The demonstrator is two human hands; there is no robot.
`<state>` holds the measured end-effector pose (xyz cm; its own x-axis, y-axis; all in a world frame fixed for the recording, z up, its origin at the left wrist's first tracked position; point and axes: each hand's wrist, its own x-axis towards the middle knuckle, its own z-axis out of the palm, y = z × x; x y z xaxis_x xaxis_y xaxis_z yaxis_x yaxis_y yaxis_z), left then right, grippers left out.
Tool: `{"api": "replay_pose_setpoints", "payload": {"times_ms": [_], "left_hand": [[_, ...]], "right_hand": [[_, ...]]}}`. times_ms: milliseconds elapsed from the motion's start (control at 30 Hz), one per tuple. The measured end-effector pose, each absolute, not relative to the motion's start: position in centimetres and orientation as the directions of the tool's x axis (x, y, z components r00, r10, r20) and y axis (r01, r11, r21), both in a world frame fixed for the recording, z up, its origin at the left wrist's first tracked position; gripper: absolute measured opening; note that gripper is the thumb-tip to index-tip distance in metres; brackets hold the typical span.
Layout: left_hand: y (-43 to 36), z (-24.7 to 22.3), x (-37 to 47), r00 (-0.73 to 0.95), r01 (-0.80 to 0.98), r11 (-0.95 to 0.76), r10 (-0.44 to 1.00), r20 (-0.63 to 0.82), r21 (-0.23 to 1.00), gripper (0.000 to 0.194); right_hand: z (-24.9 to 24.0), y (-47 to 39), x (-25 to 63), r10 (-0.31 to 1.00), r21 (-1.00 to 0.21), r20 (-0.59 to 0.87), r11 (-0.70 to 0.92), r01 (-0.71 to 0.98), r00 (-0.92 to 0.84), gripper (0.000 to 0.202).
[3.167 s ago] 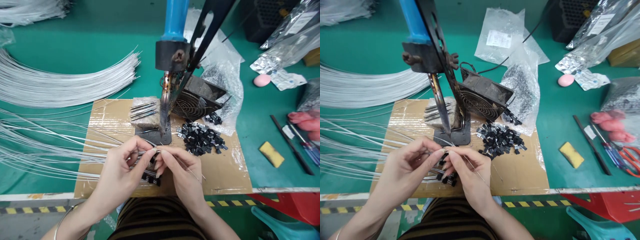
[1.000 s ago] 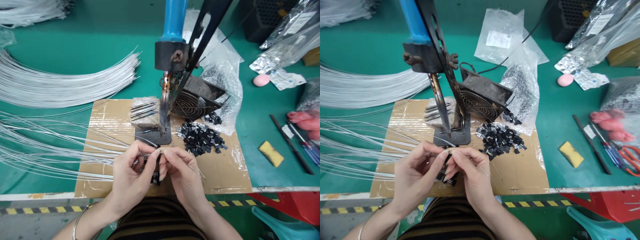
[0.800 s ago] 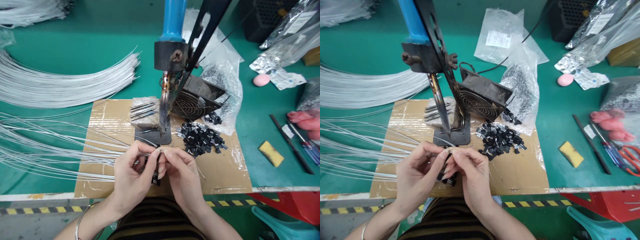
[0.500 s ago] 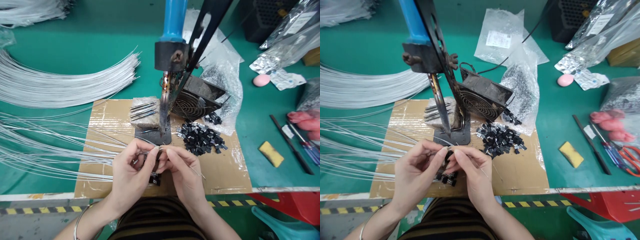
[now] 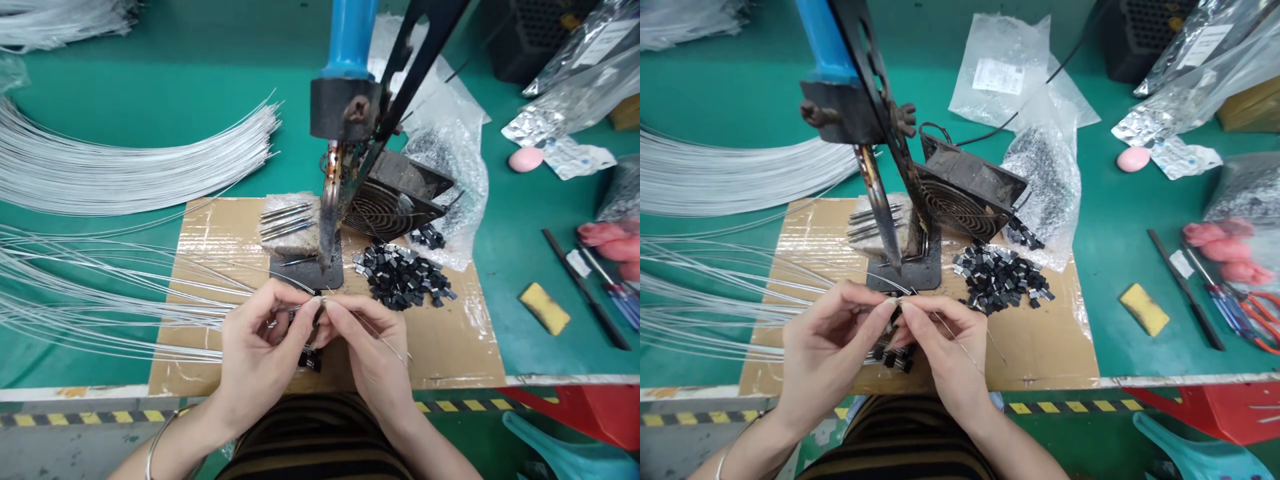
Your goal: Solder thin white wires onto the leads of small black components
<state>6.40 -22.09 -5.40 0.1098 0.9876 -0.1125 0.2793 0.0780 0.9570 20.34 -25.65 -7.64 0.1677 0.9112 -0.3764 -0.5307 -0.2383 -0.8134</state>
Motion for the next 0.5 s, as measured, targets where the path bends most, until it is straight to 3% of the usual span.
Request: {"api": "replay_pose_setpoints", "payload": {"times_ms": [500], "left_hand": [[-22.2,-5.2,5.9,0.155,0.379,0.018,0.984,-0.083,0.925,0.011]], "right_hand": [[-7.1,-25.0,22.3,0.906,-0.736,-0.422,-0.359,-0.574,-0.026,0.010]]}}
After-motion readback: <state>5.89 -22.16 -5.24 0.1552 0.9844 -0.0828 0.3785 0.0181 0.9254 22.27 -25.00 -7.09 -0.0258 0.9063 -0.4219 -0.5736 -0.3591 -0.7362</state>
